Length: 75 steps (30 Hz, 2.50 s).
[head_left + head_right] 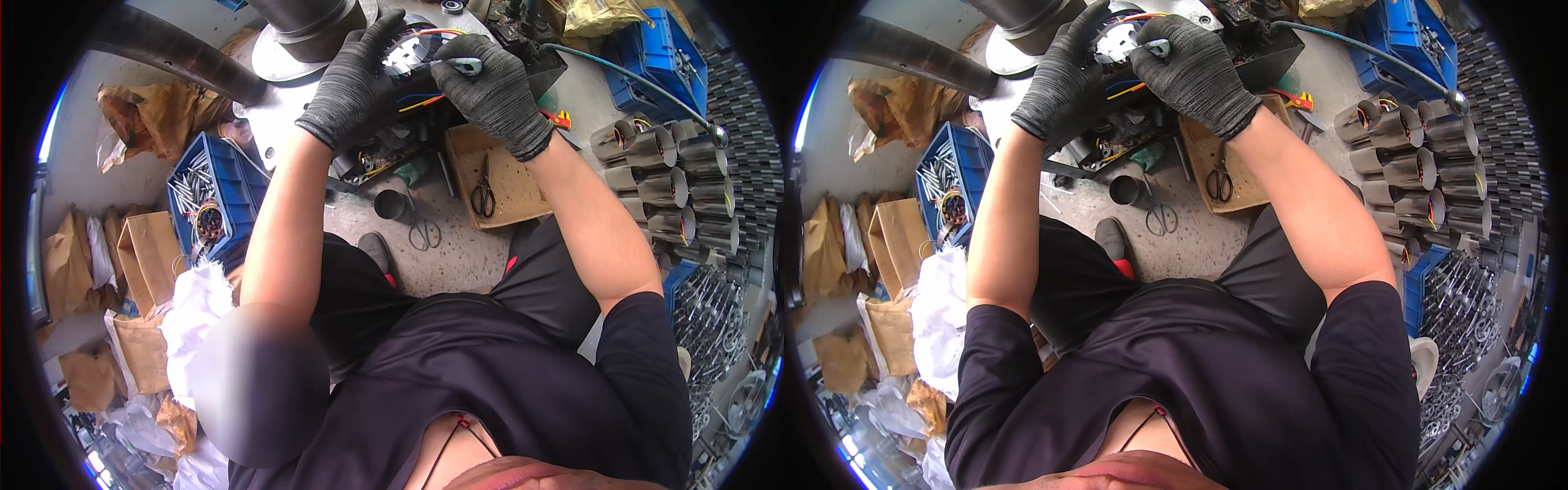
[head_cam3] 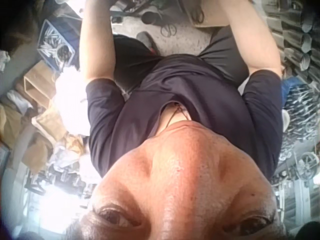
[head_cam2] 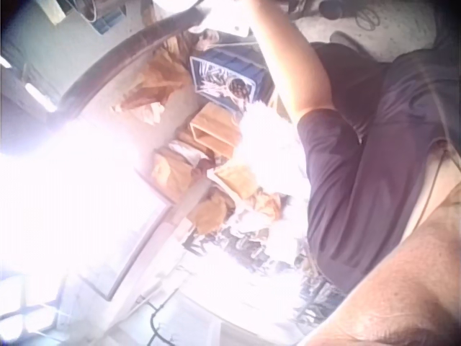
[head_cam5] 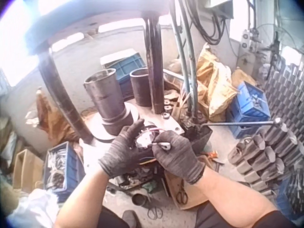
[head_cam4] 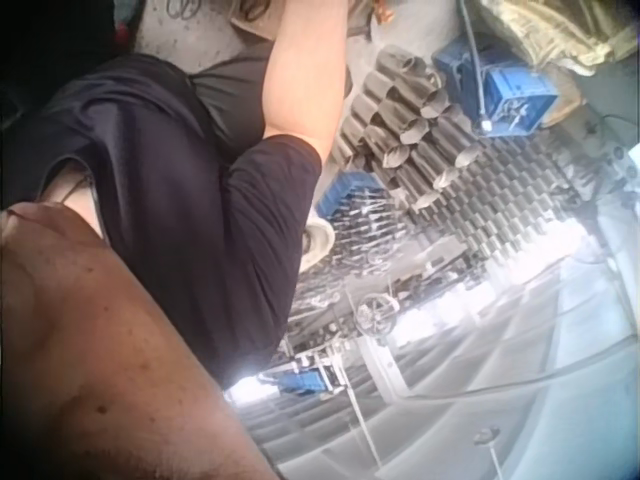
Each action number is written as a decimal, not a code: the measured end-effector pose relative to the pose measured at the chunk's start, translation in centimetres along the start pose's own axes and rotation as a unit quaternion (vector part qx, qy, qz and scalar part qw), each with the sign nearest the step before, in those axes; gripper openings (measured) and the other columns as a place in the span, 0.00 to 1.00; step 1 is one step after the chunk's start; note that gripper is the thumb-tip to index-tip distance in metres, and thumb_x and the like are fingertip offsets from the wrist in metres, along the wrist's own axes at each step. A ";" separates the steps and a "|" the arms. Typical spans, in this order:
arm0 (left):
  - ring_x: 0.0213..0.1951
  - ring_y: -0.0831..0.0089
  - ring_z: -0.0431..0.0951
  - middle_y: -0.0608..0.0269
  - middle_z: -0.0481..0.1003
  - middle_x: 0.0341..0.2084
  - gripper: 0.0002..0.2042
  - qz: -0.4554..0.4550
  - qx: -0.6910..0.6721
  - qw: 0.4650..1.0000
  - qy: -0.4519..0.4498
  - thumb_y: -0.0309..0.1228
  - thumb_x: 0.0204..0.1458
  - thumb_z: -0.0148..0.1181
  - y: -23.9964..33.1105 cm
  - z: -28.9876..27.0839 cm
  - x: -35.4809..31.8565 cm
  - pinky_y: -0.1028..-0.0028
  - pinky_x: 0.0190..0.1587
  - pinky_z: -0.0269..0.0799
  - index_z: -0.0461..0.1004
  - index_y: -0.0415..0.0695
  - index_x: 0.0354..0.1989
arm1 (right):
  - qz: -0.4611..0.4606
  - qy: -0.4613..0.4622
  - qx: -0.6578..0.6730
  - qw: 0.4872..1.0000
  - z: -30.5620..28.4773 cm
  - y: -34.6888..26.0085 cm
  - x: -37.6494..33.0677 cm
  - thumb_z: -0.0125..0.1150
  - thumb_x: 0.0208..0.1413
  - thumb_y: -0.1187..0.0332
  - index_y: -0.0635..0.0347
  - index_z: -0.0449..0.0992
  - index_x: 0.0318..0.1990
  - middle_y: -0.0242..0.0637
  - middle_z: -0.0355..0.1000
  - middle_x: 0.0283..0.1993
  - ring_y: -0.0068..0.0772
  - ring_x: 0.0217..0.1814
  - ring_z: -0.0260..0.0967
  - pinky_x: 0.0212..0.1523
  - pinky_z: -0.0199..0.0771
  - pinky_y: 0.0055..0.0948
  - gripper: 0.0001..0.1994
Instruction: Assembling wire-wound stators into metal sleeves using a press machine.
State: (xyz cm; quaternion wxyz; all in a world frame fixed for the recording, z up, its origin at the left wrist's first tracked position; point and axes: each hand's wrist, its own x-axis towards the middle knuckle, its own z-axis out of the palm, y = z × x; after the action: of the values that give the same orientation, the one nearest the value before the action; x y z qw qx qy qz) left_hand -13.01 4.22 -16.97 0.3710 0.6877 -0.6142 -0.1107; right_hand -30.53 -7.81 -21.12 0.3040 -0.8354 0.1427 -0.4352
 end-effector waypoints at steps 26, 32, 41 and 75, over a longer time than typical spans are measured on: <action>0.60 0.46 0.75 0.37 0.69 0.59 0.40 0.017 0.079 0.997 0.022 0.34 0.50 0.73 -2.7 1.2 1.2 0.58 0.63 0.73 0.60 0.54 0.73 | 0.029 0.093 0.122 0.988 2.8 1.1 -5.1 0.68 0.57 0.80 0.60 0.82 0.46 0.38 0.77 0.46 0.31 0.48 0.78 0.51 0.78 0.27 0.10; 0.59 0.47 0.76 0.39 0.70 0.58 0.41 0.005 0.083 0.996 0.030 0.39 0.51 0.74 -3.4 1.2 1.4 0.58 0.63 0.73 0.60 0.54 0.73 | 0.083 0.104 0.198 0.971 3.6 1.3 -5.6 0.68 0.58 0.80 0.59 0.82 0.47 0.36 0.77 0.48 0.30 0.51 0.76 0.54 0.75 0.26 0.10; 0.57 0.47 0.76 0.42 0.71 0.55 0.40 0.023 0.060 0.997 0.041 0.35 0.49 0.75 -5.0 1.4 1.6 0.58 0.61 0.74 0.62 0.55 0.71 | 0.013 0.086 0.151 0.985 3.8 1.3 -4.9 0.69 0.58 0.79 0.58 0.82 0.47 0.36 0.77 0.48 0.29 0.51 0.76 0.54 0.76 0.27 0.11; 0.60 0.54 0.75 0.46 0.68 0.57 0.40 0.025 -0.068 0.997 0.022 0.29 0.49 0.74 -5.1 1.4 1.8 0.63 0.64 0.72 0.60 0.52 0.72 | -0.027 0.092 0.052 0.994 3.5 1.0 -1.7 0.70 0.54 0.75 0.59 0.83 0.44 0.43 0.79 0.43 0.43 0.46 0.80 0.47 0.81 0.33 0.10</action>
State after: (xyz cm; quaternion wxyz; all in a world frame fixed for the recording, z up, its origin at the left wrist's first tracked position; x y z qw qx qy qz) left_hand -9.56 1.88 -20.71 0.4330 0.6477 -0.6138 -0.1273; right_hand -28.58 -6.42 -24.38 0.3208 -0.7783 0.1247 -0.5252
